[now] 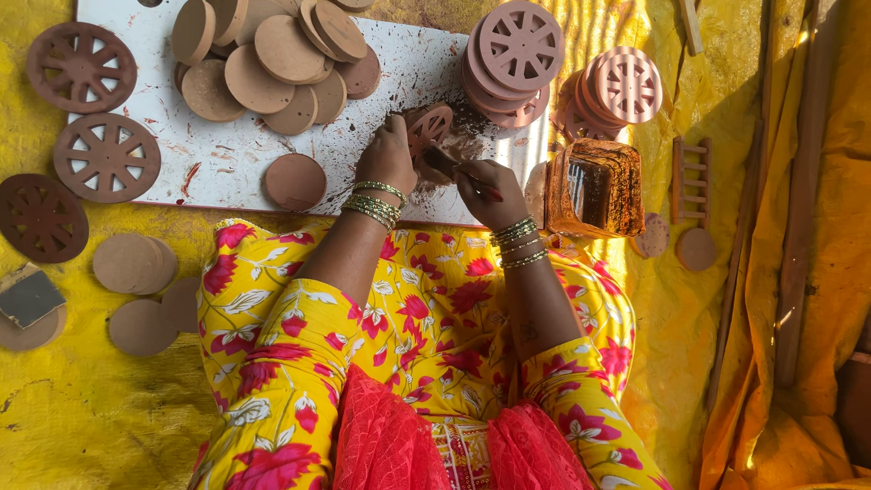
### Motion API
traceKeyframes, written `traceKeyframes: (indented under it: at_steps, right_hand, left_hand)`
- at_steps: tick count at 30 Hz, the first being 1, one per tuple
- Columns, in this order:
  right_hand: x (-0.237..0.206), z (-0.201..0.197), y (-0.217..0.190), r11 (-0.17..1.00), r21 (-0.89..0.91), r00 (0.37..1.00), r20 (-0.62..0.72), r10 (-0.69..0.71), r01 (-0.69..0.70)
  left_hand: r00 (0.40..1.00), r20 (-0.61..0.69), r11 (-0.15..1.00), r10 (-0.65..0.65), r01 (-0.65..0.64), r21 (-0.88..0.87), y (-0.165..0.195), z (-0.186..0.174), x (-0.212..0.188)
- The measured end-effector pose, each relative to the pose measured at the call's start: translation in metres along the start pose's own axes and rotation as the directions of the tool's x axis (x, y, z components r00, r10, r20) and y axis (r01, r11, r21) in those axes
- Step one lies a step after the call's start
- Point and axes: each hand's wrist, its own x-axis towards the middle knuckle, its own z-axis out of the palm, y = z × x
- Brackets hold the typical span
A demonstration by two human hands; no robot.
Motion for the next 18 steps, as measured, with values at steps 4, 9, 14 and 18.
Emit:
traceKeyframes:
  at_steps: [4, 9, 14, 18]
  right_hand:
    - [0.005, 0.010, -0.005, 1.000, -0.009, 0.999, 0.046, 0.024, -0.023]
    - [0.003, -0.003, -0.006, 0.997, -0.062, 0.993, 0.103, 0.060, -0.054]
    - [0.002, 0.003, -0.007, 0.999, -0.035, 0.999, 0.047, -0.001, 0.003]
    - [0.006, 0.007, -0.007, 1.000, -0.014, 0.999, 0.033, -0.014, 0.015]
  left_hand:
    - [0.999, 0.033, 0.999, 0.023, -0.024, 0.037, 0.003, 0.002, -0.002]
    - [1.000, -0.020, 0.999, 0.002, -0.001, 0.037, 0.008, 0.000, -0.005]
    - [0.999, -0.011, 0.999, 0.037, -0.037, 0.028, 0.008, 0.000, -0.004]
    - [1.000, 0.001, 1.000, -0.002, 0.002, 0.022, 0.013, -0.005, -0.006]
